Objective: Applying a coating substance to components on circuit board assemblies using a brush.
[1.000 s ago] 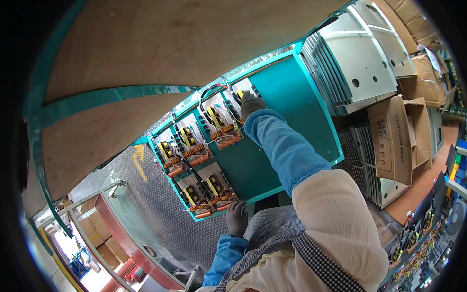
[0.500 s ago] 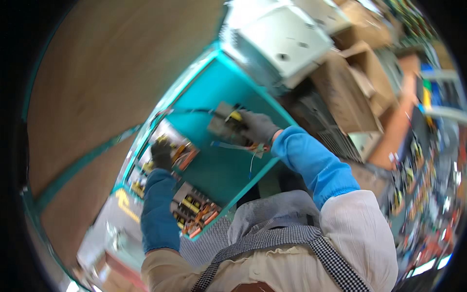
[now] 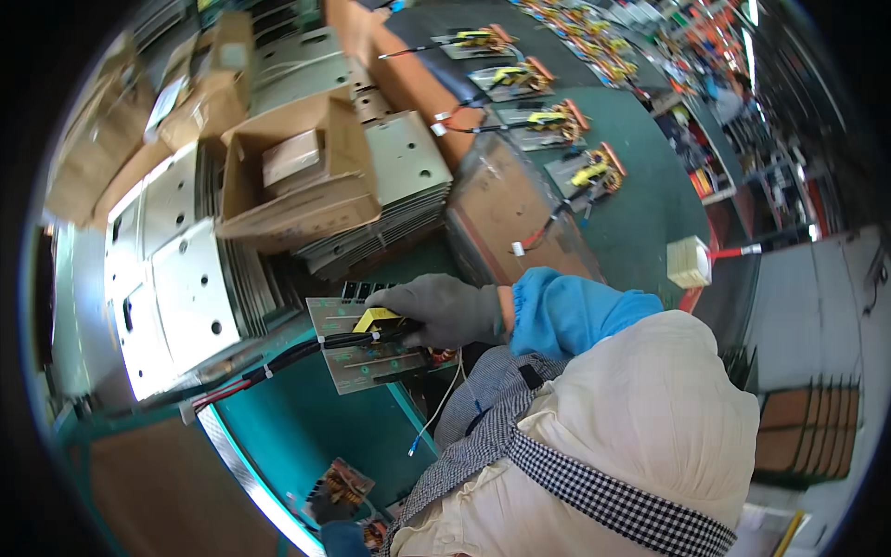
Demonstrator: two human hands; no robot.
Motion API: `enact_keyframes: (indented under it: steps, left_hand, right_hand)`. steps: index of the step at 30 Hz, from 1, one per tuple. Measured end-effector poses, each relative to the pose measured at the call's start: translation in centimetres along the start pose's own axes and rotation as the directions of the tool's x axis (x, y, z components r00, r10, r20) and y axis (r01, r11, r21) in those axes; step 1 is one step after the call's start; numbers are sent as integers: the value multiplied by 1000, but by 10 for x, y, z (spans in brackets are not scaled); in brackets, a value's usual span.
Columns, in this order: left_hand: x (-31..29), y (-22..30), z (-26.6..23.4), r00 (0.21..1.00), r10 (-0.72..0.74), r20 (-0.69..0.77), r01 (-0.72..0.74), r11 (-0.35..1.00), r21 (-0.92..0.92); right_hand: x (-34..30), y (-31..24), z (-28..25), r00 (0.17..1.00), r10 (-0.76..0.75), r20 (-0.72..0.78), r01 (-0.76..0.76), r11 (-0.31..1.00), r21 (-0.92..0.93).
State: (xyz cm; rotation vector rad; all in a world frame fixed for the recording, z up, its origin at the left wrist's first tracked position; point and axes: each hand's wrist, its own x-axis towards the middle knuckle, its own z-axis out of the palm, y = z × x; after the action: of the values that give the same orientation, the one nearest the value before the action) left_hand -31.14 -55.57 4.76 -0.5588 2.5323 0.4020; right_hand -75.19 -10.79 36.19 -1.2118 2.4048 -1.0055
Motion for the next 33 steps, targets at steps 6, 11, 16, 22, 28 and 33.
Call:
enact_keyframes:
  steps: [6,11,16,22,28,33]
  left_hand:
    - [-4,164,-54,962,-272,-8,271,961,-56]
    - [6,233,-107,981,-168,-94,138,955,-264]
    - [23,324,-182,923,-138,-359,13,944,-330]
    - [44,431,-309,814,71,-576,-292,907,-302]
    - [88,549,-414,642,353,-681,-588,796,-141]
    - [127,698,-492,433,649,-626,-790,608,83]
  right_hand:
    - [-78,10,-114,925,154,-348,-230,955,-189]
    - [-160,56,-209,470,420,-776,-680,734,-15]
    - [-279,145,-309,-76,402,-913,-847,458,272]
    - [-401,294,-380,-437,565,-700,-829,51,557]
    - [-480,438,-372,-597,593,-541,-663,15,748]
    - [-447,430,-379,-640,504,-579,-676,-11,737]
